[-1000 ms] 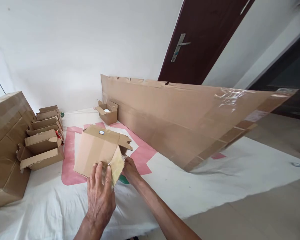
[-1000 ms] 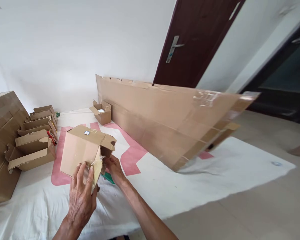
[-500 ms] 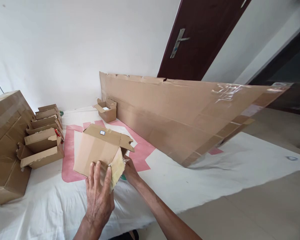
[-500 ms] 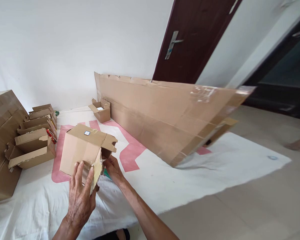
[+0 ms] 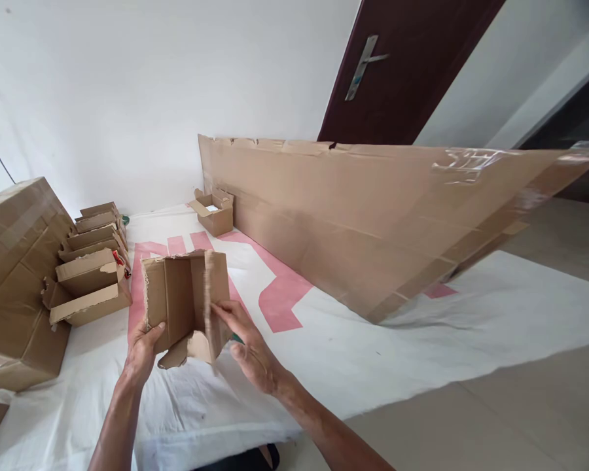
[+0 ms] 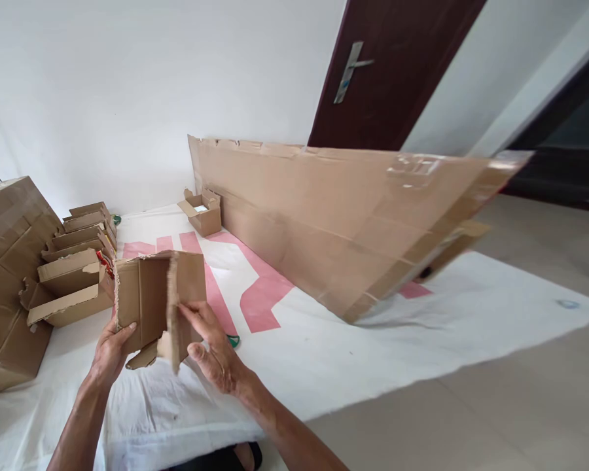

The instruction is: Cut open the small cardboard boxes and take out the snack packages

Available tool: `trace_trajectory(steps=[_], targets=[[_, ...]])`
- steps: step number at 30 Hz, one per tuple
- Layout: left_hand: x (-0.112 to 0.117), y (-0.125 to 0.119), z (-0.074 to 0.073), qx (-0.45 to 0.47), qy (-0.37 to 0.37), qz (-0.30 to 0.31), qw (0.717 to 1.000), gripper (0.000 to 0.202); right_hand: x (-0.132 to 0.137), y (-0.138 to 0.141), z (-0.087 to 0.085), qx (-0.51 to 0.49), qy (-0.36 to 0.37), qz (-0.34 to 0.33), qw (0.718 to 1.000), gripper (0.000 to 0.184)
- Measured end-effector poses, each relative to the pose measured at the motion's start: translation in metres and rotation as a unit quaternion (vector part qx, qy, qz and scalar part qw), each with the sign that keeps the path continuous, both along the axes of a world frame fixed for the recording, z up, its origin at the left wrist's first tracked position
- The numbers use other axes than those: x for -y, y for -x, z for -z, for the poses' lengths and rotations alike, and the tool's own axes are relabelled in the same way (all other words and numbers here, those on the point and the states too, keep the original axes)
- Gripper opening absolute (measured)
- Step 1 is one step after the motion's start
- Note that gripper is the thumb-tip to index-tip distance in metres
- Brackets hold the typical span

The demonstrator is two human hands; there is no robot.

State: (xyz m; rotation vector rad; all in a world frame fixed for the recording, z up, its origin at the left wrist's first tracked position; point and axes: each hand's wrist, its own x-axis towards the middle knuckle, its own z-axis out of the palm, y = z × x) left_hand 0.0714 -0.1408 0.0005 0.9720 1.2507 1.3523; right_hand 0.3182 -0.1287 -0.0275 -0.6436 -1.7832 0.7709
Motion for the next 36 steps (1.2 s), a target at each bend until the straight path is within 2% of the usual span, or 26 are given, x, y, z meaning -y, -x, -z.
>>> trace_trajectory(steps=[4, 6, 13, 17, 24, 30, 34, 36], targets=[[-0.006, -0.003, 0.01, 0.032, 0.006, -0.005, 0.999, 0.073, 0.005, 0.009, 0.008, 0.053, -0.095, 0.067, 0.992, 0.059], [-0.007, -0.006, 0.013, 0.056, -0.001, 0.002, 0.998, 0.073, 0.007, 0.014, 0.012, 0.067, -0.117, 0.116, 0.984, 0.056], [-0.011, -0.014, 0.023, 0.124, 0.015, -0.001, 0.992, 0.059, 0.01, 0.025, 0.019, 0.021, -0.096, 0.218, 0.971, 0.082], [-0.012, -0.016, 0.028, 0.14, 0.017, -0.002, 0.99, 0.06, 0.011, 0.028, 0.021, 0.017, -0.066, 0.233, 0.97, 0.088], [-0.012, -0.014, 0.029, 0.119, 0.009, 0.01, 0.993, 0.063, 0.003, 0.022, 0.026, 0.021, -0.075, 0.23, 0.97, 0.073], [-0.012, -0.015, 0.03, 0.09, -0.001, 0.02, 0.996, 0.065, -0.005, 0.014, 0.024, -0.024, -0.025, 0.218, 0.975, 0.049], [-0.01, -0.015, 0.031, 0.067, -0.01, 0.026, 0.997, 0.062, -0.014, 0.008, 0.014, -0.1, 0.037, 0.199, 0.974, 0.023], [-0.009, -0.016, 0.032, 0.057, -0.015, 0.03, 0.998, 0.061, -0.02, 0.005, 0.008, -0.124, 0.066, 0.195, 0.971, 0.021]])
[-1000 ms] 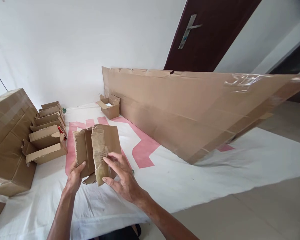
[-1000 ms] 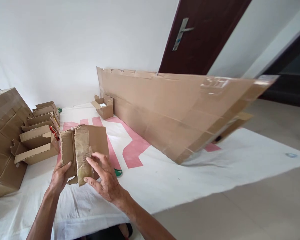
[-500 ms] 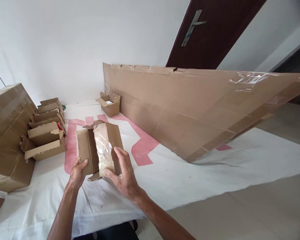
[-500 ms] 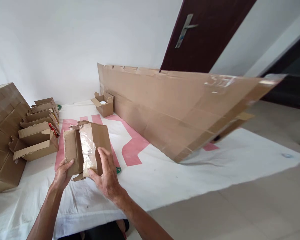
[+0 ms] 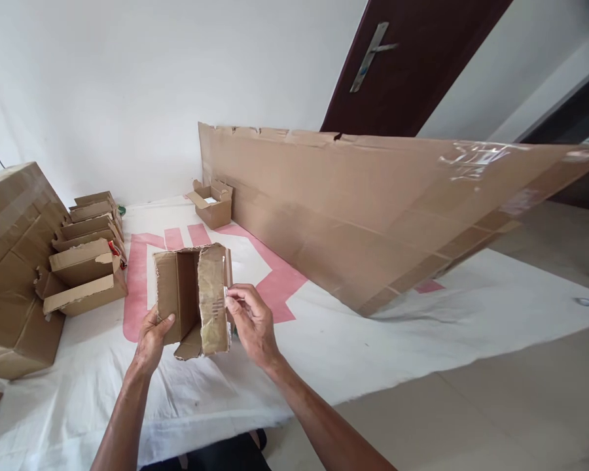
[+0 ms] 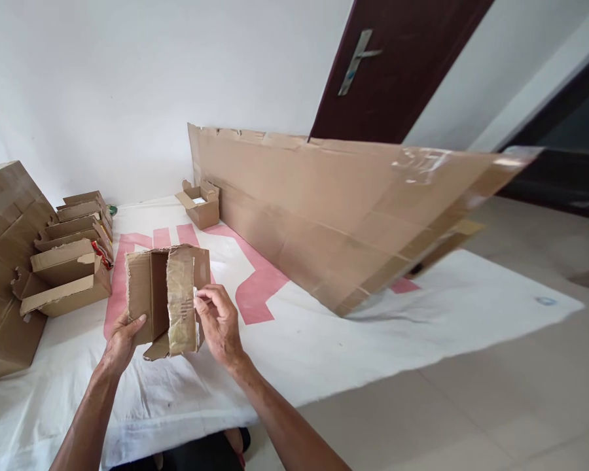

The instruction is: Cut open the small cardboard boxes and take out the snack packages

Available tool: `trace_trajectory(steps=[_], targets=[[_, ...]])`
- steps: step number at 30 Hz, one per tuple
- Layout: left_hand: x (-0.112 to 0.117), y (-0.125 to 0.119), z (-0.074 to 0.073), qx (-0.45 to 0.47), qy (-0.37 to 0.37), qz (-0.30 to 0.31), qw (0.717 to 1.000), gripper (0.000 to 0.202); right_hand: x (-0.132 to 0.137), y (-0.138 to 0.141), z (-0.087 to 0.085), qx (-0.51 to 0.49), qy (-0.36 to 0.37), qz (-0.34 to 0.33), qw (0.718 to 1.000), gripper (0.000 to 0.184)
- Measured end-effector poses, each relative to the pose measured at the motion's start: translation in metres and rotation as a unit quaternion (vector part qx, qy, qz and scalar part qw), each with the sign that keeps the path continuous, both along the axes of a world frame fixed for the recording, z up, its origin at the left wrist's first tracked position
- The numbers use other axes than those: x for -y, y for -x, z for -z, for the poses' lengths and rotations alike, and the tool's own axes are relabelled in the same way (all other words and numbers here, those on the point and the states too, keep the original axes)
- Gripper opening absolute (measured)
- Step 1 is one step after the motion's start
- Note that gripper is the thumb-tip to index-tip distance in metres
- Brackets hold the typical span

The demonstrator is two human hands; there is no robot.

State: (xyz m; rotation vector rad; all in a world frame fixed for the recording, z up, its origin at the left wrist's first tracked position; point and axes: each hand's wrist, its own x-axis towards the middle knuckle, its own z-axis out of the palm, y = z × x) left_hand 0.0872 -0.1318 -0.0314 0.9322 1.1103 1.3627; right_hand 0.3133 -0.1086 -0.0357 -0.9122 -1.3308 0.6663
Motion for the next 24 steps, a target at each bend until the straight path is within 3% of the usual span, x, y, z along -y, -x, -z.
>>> trace_trajectory(steps=[5, 8, 10, 12, 13, 14, 15, 19, 21, 24], targets=[[-0.004, 0.0, 0.002, -0.026, 0.003, 0.009, 1.0, 0.063, -0.009, -0.002, -0.003, -0.027, 0.078, -0.018, 0.996, 0.032], [-0.009, -0.001, -0.004, -0.113, -0.003, -0.018, 0.993, 0.062, -0.012, 0.002, -0.001, -0.031, 0.114, -0.04, 0.992, 0.034], [-0.01, -0.003, -0.013, -0.236, -0.055, -0.113, 0.964, 0.061, -0.013, 0.004, -0.002, -0.033, 0.13, -0.045, 0.99, 0.034], [-0.007, -0.008, -0.027, -0.354, -0.135, -0.22, 0.899, 0.057, -0.013, 0.008, -0.006, -0.03, 0.139, -0.051, 0.989, 0.033], [-0.004, -0.011, -0.034, -0.39, -0.168, -0.243, 0.872, 0.053, -0.013, 0.01, -0.008, -0.026, 0.138, -0.058, 0.988, 0.033], [-0.001, -0.015, -0.042, -0.407, -0.188, -0.235, 0.863, 0.049, -0.012, 0.012, -0.01, -0.022, 0.134, -0.068, 0.988, 0.033], [0.002, -0.019, -0.049, -0.403, -0.192, -0.197, 0.873, 0.047, -0.011, 0.015, -0.013, -0.018, 0.127, -0.08, 0.989, 0.033], [0.006, -0.028, -0.07, -0.304, -0.096, 0.017, 0.948, 0.042, -0.002, 0.028, -0.019, 0.004, 0.085, -0.126, 0.988, 0.031], [0.002, -0.028, -0.07, -0.265, -0.041, 0.068, 0.961, 0.028, 0.001, 0.034, -0.02, 0.021, 0.066, -0.136, 0.988, 0.031], [-0.002, -0.023, -0.06, -0.181, 0.002, 0.09, 0.979, 0.03, 0.004, 0.037, -0.02, 0.041, 0.054, -0.135, 0.989, 0.03]])
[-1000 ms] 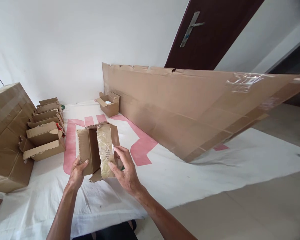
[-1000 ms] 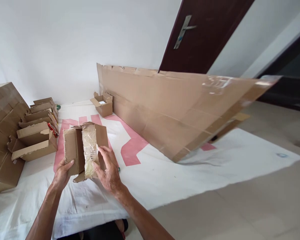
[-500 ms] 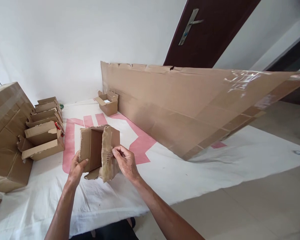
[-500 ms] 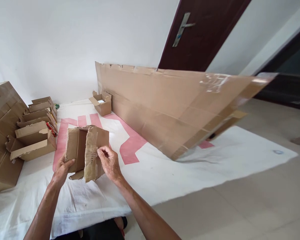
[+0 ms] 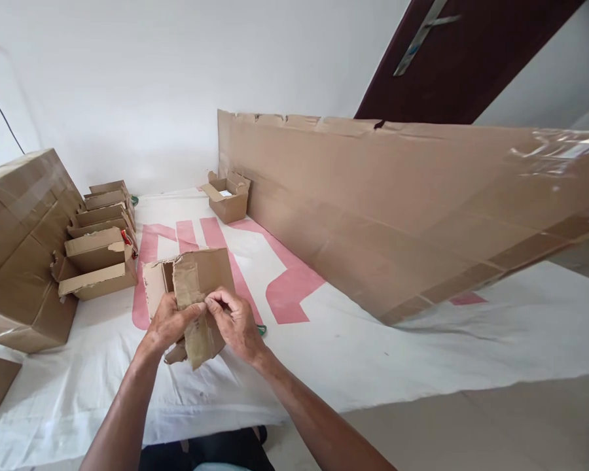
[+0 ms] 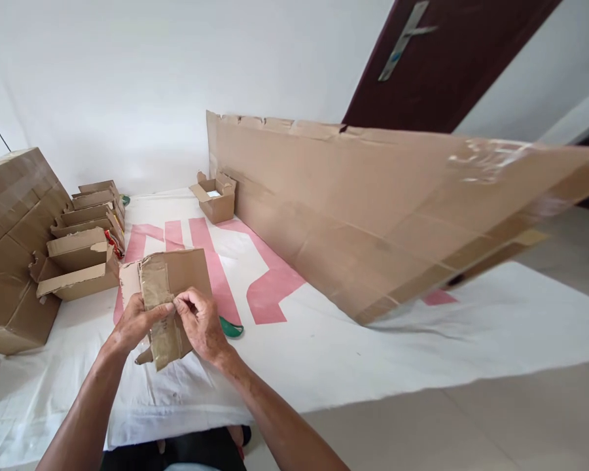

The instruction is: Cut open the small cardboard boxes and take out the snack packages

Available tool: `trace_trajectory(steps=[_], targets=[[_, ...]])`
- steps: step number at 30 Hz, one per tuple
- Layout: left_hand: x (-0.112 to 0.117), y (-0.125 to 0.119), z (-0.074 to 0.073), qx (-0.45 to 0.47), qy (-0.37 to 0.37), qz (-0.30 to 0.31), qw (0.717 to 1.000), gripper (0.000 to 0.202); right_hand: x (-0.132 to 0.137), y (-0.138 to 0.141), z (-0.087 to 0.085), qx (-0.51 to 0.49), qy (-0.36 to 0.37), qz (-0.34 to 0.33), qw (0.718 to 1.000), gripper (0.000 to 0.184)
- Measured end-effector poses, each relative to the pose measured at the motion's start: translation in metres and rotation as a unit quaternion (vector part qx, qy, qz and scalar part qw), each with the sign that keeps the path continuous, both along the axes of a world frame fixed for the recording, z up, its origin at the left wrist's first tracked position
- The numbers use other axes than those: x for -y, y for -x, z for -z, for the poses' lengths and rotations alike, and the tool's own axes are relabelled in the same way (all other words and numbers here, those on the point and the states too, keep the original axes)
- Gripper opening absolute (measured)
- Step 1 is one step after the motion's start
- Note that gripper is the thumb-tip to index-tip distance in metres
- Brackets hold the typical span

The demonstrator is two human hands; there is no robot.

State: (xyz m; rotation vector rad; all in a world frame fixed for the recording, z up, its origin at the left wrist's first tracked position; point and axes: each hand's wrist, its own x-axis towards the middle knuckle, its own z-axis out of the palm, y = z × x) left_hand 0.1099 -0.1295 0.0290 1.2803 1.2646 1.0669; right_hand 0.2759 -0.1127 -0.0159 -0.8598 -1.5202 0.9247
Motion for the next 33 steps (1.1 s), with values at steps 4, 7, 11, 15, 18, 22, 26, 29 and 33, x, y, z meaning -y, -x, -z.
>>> trace_trajectory(steps=[4, 7, 11, 15, 18, 22, 26, 29, 33], targets=[[-0.002, 0.005, 0.016, 0.121, 0.037, -0.003, 0.992, 0.035, 0.002, 0.001, 0.002, 0.01, -0.005, 0.005, 1.0, 0.03], [-0.003, 0.007, 0.022, 0.174, 0.057, -0.008, 0.983, 0.039, 0.003, 0.002, 0.003, 0.008, 0.009, -0.002, 1.0, 0.03], [-0.006, 0.009, 0.026, 0.196, 0.067, -0.001, 0.978, 0.041, 0.001, 0.005, 0.008, -0.011, 0.044, 0.004, 0.999, 0.027], [-0.005, 0.007, 0.026, 0.207, 0.073, -0.008, 0.976, 0.045, -0.002, 0.007, 0.011, -0.027, 0.061, 0.016, 0.998, 0.031], [-0.002, 0.001, 0.026, 0.218, 0.065, -0.015, 0.974, 0.048, -0.004, 0.005, 0.011, -0.021, 0.059, 0.005, 0.998, 0.035], [0.003, -0.008, 0.023, 0.221, 0.081, -0.007, 0.972, 0.053, -0.008, -0.001, 0.01, -0.013, 0.061, -0.009, 0.998, 0.036], [0.001, -0.014, 0.015, 0.176, 0.088, -0.031, 0.98, 0.045, -0.017, -0.011, 0.008, -0.005, 0.094, -0.056, 0.994, 0.037], [-0.002, -0.018, 0.008, 0.138, 0.08, -0.036, 0.987, 0.041, -0.022, -0.016, 0.004, -0.014, 0.117, -0.088, 0.989, 0.038], [-0.005, -0.022, 0.004, 0.105, 0.064, -0.035, 0.992, 0.039, -0.017, -0.019, -0.003, 0.004, 0.107, -0.069, 0.992, 0.039]])
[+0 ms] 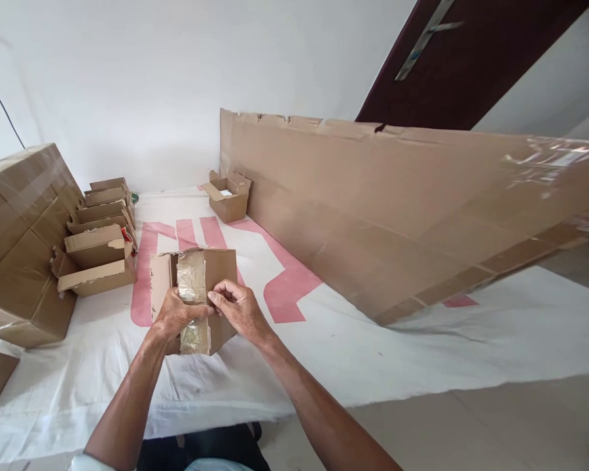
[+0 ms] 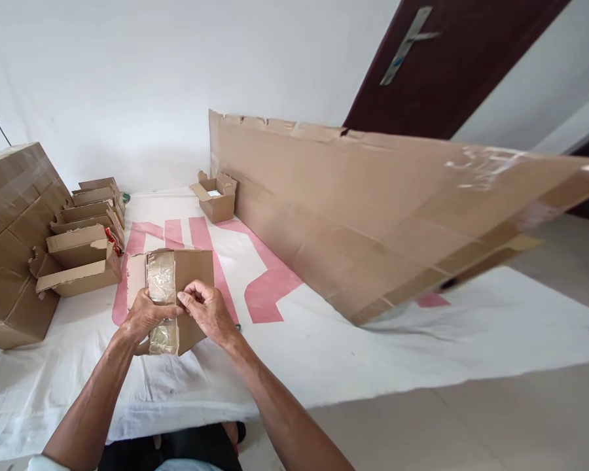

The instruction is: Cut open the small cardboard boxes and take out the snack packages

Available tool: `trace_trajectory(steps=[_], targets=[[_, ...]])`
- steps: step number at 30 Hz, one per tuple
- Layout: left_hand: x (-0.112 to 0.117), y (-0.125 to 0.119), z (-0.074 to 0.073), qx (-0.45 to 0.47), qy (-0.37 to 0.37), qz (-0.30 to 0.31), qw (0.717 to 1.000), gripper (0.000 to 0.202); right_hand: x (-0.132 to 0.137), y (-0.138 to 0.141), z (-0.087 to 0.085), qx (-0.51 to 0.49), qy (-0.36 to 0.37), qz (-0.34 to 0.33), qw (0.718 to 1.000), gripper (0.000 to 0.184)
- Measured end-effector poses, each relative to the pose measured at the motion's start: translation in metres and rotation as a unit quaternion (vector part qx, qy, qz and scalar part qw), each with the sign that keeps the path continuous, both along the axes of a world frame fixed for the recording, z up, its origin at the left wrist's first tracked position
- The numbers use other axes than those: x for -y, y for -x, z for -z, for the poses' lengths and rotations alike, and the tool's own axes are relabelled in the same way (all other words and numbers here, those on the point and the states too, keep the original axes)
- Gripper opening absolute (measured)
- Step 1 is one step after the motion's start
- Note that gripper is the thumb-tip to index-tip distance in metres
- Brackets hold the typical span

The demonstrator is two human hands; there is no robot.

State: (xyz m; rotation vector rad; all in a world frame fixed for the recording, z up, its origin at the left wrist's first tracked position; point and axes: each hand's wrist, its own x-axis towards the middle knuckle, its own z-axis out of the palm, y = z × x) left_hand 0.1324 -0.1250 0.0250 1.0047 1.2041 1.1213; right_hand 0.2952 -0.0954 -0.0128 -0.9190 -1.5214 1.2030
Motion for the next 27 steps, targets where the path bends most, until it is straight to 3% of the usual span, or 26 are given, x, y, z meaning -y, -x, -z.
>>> trace_trajectory(steps=[6, 19, 23, 27], targets=[[0.002, -0.003, 0.003, -0.027, -0.034, 0.028, 0.999, 0.038, 0.012, 0.0, -0.004, 0.024, -0.034, 0.051, 0.998, 0.042], [0.0, 0.007, 0.012, 0.034, -0.028, 0.116, 0.992, 0.034, -0.003, -0.004, 0.004, -0.067, 0.073, -0.011, 0.995, 0.053], [0.0, 0.007, 0.021, 0.099, 0.019, 0.095, 0.99, 0.041, -0.005, -0.006, 0.007, -0.069, 0.071, -0.006, 0.995, 0.053], [-0.004, 0.006, 0.027, 0.107, 0.017, 0.075, 0.991, 0.049, -0.003, -0.006, 0.009, -0.067, 0.055, 0.007, 0.996, 0.049]])
